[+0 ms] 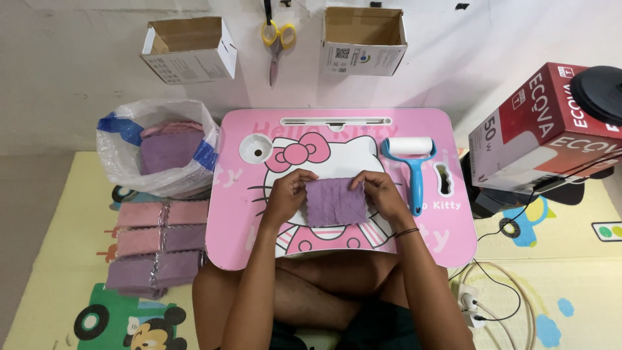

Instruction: The person cleans fabric scraps using a lint roller on a small table and then places them into a plastic bag.

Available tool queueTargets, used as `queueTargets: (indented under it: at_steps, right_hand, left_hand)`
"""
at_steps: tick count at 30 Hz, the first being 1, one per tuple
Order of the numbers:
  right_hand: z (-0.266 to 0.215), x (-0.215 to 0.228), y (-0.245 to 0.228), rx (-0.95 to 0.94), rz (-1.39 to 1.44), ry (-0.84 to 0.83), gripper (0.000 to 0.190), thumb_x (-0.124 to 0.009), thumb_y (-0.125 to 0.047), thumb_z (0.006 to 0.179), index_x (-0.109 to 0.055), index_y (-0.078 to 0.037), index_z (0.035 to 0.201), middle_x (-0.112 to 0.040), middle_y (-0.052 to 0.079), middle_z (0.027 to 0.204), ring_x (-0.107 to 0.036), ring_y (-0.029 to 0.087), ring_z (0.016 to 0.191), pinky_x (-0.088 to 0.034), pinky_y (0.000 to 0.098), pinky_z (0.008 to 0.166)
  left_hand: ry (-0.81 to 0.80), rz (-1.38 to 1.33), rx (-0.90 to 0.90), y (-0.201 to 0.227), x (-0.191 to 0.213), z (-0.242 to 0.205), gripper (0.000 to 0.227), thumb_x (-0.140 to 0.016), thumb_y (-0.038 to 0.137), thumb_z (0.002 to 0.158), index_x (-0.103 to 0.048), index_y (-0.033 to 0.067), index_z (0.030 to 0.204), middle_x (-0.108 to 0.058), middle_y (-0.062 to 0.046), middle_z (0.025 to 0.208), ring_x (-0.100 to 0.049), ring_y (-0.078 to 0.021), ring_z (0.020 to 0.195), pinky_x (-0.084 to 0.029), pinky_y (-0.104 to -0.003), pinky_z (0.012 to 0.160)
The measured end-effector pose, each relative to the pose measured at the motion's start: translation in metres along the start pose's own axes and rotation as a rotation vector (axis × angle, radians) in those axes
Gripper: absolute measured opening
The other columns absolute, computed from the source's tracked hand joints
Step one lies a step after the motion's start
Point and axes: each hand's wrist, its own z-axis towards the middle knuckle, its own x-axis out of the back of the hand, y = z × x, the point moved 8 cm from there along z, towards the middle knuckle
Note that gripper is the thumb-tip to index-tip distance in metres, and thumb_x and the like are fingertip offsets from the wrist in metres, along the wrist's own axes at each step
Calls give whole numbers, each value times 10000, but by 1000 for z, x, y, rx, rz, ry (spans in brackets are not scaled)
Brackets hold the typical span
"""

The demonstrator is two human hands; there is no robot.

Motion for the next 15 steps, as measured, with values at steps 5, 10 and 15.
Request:
queueTargets:
  at_steps: [5,10,15]
  right_hand:
    - [8,3,14,-17,58,-7,175,-523,-57,920,-695,-35,901,-428,12,508,-349,67,369,-247,197,383]
    - [11,5,19,-36,66,-13,155,-535,-97,919,-673,-42,877,-458,22,517,-377,80,378,-249,196,372]
    - [10,-1,5,-51,80,-30,236,-554,-206,816,-702,-33,880,-447,56,546,-343,97,397,-279,231,374]
  left_hand:
    - [-1,-43,-3,-3,1,2,395,-535,-142,860,-717,74,1136,-754,-150,1052,-665,-144,893,-584,-317,843]
    - [-3,-86,-16,0,1,3,349,-541,-123,883,-718,61,1122,-758,-142,1038,-671,-133,883,-586,-314,850]
    - [4,-53,-34,7,2,2,354,-516,-127,897,-724,52,1121,-763,-150,1029,-675,-126,860,-589,-316,840]
